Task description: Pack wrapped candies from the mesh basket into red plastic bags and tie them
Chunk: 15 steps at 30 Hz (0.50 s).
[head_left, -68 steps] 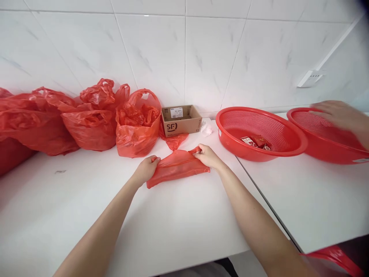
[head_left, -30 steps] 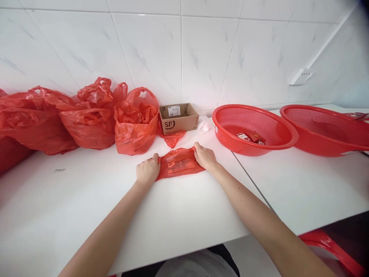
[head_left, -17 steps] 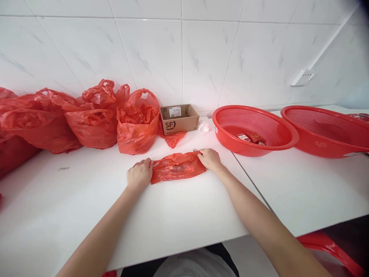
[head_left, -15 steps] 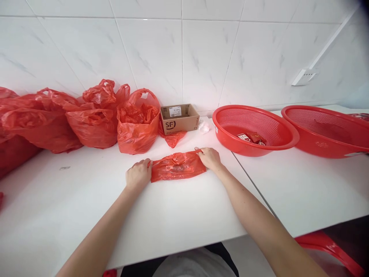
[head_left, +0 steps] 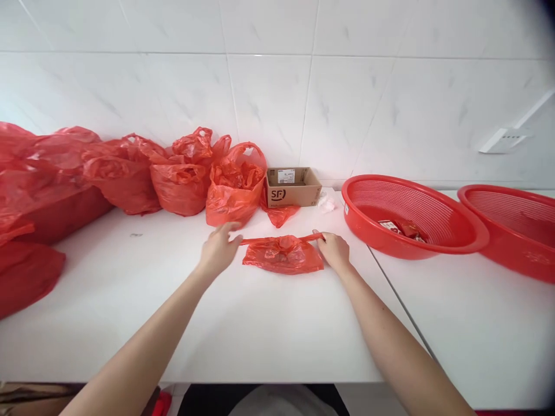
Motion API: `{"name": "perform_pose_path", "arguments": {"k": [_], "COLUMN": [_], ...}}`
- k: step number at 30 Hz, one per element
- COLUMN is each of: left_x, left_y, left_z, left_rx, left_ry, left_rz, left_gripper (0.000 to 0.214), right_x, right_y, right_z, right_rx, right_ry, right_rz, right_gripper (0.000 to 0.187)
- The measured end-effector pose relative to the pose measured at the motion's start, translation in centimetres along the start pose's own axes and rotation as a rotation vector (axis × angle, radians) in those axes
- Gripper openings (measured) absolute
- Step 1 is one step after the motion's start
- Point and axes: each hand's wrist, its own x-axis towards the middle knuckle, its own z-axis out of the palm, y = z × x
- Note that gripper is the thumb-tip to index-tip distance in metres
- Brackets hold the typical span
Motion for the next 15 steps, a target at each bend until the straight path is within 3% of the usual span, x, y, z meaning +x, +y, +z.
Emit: {"name": "perform_pose_path", "arguments": {"k": [2, 5, 8, 11, 15], "left_x": [0.4, 1.6, 3.0, 3.2, 1.7], "left_y": [2.7, 5.9, 6.8, 5.9, 3.5], "left_z": [1.4, 4.2, 4.9, 1.5, -7.6], "left_rx": [0.024, 0.066, 0.117, 0.087, -0.010], "left_ry": [-0.027, -0.219, -0.424, -0.599, -0.808], "left_rz": [0.123, 0.222, 0.208, 0.210, 0.185], "left_gripper": [0.039, 0.040, 0.029, 0.016, 0.016], "right_x": [-0.2, -0.5, -0.4, 0.2, 0.8], "right_y": [0.2, 0.8, 1.7, 2.6, 2.9], "right_z": [0.1, 0.1, 0.1, 0.3, 0.5], "right_rx": [0.039, 0.123, 0.255, 0.384, 0.466], "right_ry": [0.008, 0.030, 0.074, 0.091, 0.016], "right_rz": [-0.013, -0.040, -0.052, -0.039, 0.003], "right_gripper": [0.043, 0.030, 0.023, 0.031, 0.031]}}
